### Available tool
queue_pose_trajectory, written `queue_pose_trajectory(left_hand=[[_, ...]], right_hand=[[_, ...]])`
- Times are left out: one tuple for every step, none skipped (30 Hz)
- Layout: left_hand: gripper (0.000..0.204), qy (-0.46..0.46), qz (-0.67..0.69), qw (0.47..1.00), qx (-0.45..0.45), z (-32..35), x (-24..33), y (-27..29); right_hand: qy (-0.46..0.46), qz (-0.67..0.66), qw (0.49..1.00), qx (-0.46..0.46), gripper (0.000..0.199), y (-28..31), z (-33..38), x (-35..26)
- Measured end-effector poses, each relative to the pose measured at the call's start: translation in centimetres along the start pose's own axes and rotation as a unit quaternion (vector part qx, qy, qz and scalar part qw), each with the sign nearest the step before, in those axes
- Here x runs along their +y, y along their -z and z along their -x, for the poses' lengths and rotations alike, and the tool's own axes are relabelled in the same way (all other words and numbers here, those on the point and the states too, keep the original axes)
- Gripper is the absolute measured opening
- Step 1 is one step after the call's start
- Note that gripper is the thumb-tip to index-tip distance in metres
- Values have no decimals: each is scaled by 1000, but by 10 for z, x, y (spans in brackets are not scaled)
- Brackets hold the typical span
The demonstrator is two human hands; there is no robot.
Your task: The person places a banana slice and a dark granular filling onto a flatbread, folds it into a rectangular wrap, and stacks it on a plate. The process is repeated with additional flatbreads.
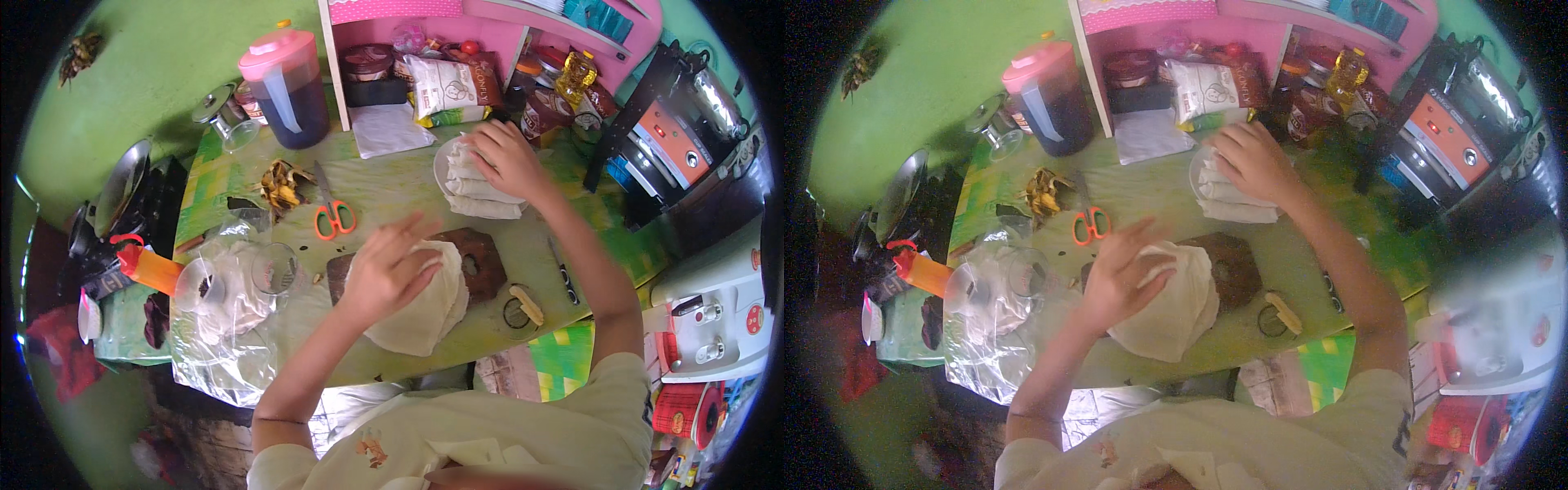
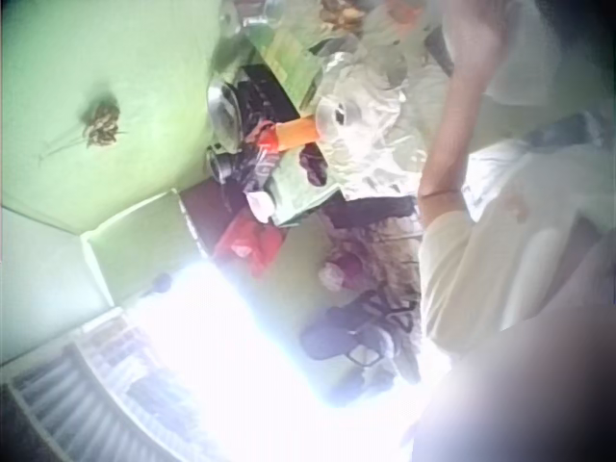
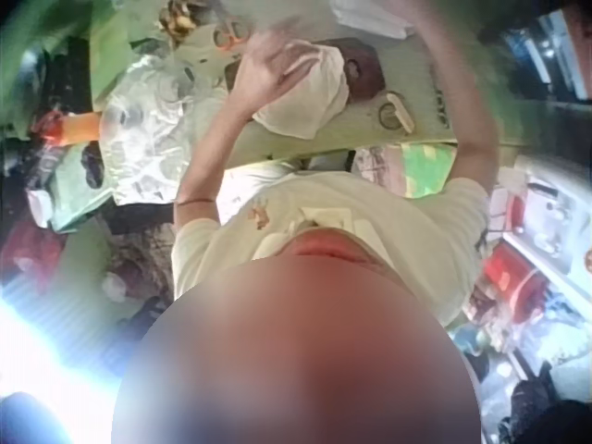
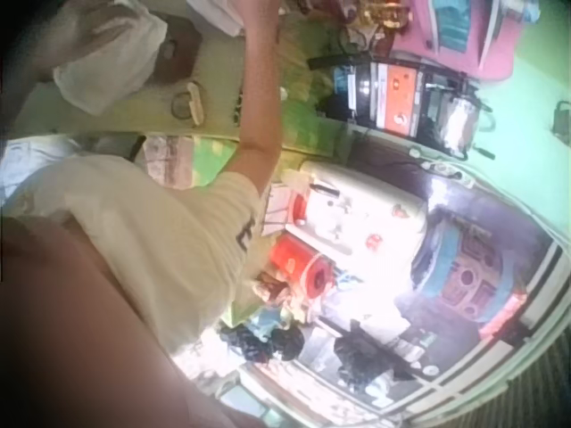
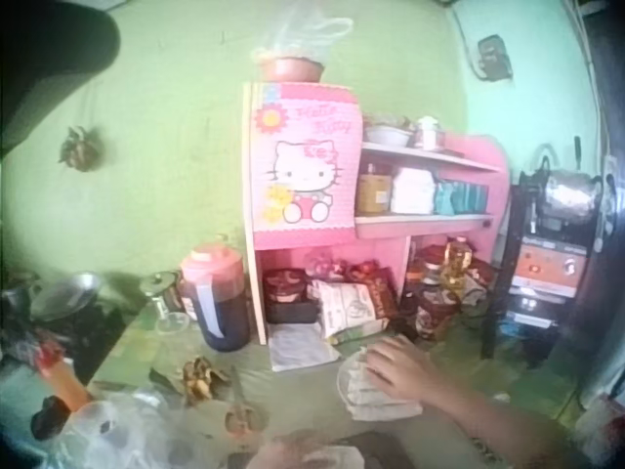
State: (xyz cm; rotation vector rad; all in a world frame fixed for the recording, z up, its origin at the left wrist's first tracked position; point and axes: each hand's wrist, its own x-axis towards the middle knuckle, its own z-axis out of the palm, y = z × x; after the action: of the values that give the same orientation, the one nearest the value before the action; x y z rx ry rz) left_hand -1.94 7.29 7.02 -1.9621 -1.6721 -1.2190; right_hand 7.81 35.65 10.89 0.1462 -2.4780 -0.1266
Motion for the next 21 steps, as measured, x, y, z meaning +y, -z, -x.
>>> queue_pose_trajectory(left_hand=[[21, -11, 10, 1000, -1, 9, -3, 1], [19, -19, 18, 1000, -4, 17, -7, 3], [18, -21, 5, 1000, 4, 18, -8, 7], [17, -22, -5, 1000, 13, 22, -11, 9], [16, -27, -11, 999, 23, 24, -14, 10], [17, -14, -7, 999, 36, 27, -19, 8], [18, -3, -4, 999, 48, 31, -24, 3], [19, 10, -4, 998, 60, 35, -29, 0], [19, 15, -2, 997, 74, 41, -34, -3], [19, 19, 2, 996, 90, 47, -38, -6], [20, 24, 7, 994, 104, 49, -40, -7], [20, 20, 4, 994, 103, 48, -39, -6], [21, 18, 1, 994, 106, 49, -38, -3], [22, 15, -1, 994, 109, 51, -38, -1], [22, 11, -3, 994, 112, 53, -39, -1], [23, 11, 2, 994, 113, 55, -39, -2], [24, 8, 2, 994, 109, 56, -40, -2], [24, 4, 3, 994, 105, 56, -40, -3], [25, 0, 5, 995, 105, 57, -41, -5], [24, -13, 8, 994, 108, 59, -41, -9], [24, -18, 10, 994, 104, 59, -41, -12]], right_hand=[[3, -13, 1000, -1, 19, -12, -21, -3], [7, -30, 1000, -1, 19, -28, -42, -6], [4, -28, 999, -20, 18, -44, -63, -8], [1, -26, 999, -42, 17, -66, -81, -12], [-23, -26, 998, -58, 19, -86, -98, -16], [-48, -24, 996, -72, 22, -108, -112, -17], [-72, 0, 993, -98, 25, -133, -125, -9], [-93, 20, 988, -122, 29, -160, -134, -4], [-121, 20, 984, -127, 28, -178, -143, -4], [-149, 22, 980, -131, 28, -193, -151, -3], [-178, 22, 974, -136, 27, -211, -154, 2], [-199, 37, 972, -122, 35, -228, -156, 10], [-234, 16, 964, -124, 39, -240, -159, 10], [-269, -3, 955, -125, 42, -251, -162, 12], [-304, -23, 944, -127, 45, -261, -164, 14], [-308, -21, 943, -129, 47, -271, -166, 18], [-312, -19, 941, -131, 50, -280, -168, 23], [-317, -16, 939, -132, 52, -289, -169, 28], [-319, -18, 938, -132, 53, -296, -169, 34], [-321, -20, 938, -132, 54, -302, -169, 40], [-323, -21, 937, -131, 54, -308, -167, 46]])
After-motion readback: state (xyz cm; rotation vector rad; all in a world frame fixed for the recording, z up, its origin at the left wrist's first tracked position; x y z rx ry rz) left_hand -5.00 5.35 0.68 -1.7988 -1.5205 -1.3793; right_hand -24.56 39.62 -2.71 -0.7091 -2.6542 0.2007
